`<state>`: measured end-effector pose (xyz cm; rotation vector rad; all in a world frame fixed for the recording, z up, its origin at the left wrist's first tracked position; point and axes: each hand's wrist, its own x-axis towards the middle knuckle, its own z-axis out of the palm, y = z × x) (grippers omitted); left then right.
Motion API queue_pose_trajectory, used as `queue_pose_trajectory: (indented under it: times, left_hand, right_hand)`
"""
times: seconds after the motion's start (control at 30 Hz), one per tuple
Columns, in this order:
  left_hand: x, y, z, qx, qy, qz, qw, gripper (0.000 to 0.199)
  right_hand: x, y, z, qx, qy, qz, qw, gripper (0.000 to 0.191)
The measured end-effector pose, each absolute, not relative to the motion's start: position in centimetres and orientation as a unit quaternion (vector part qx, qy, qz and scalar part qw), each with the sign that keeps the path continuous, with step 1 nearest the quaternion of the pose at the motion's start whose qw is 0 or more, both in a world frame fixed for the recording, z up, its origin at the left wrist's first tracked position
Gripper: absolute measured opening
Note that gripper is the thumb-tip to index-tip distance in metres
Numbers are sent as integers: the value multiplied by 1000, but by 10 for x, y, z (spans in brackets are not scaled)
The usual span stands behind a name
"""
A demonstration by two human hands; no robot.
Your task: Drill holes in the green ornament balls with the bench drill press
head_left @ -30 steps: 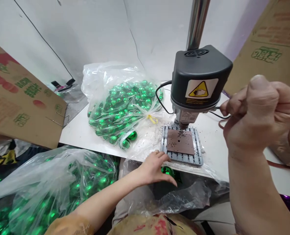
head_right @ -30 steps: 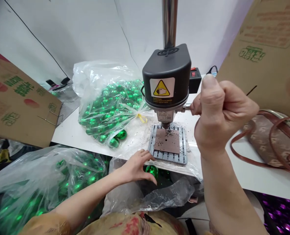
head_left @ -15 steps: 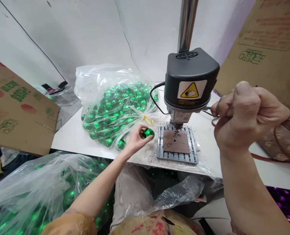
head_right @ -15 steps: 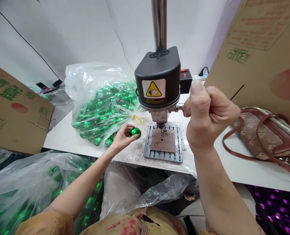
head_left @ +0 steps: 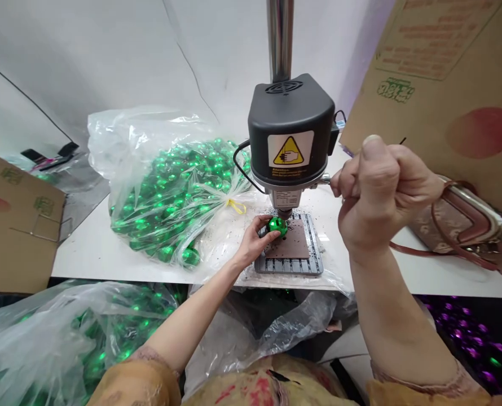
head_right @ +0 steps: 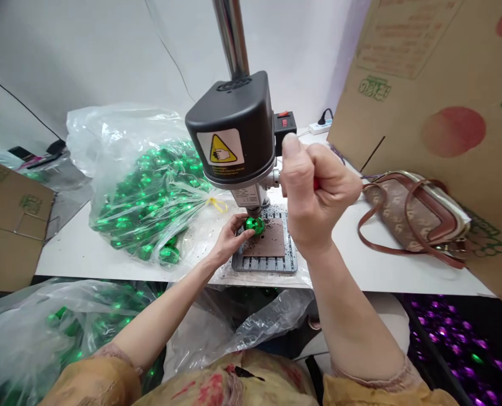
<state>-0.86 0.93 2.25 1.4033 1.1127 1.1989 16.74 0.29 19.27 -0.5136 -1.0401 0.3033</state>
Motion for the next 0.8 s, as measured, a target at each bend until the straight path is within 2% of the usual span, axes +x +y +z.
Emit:
queue_pose_trajectory:
  times: [0.3,0.67,0.8]
  left_hand:
    - [-6,7,19,590,450,465,483,54]
    - [0,6,8,644,451,464,407,50]
    - [1,1,7,650,423,475,415,52]
  right_hand:
    - [169,6,191,-247,-488,150,824,51]
    - [167,6,191,-247,-491,135,824,51]
    - [167,6,190,-243,-495,133,823,51]
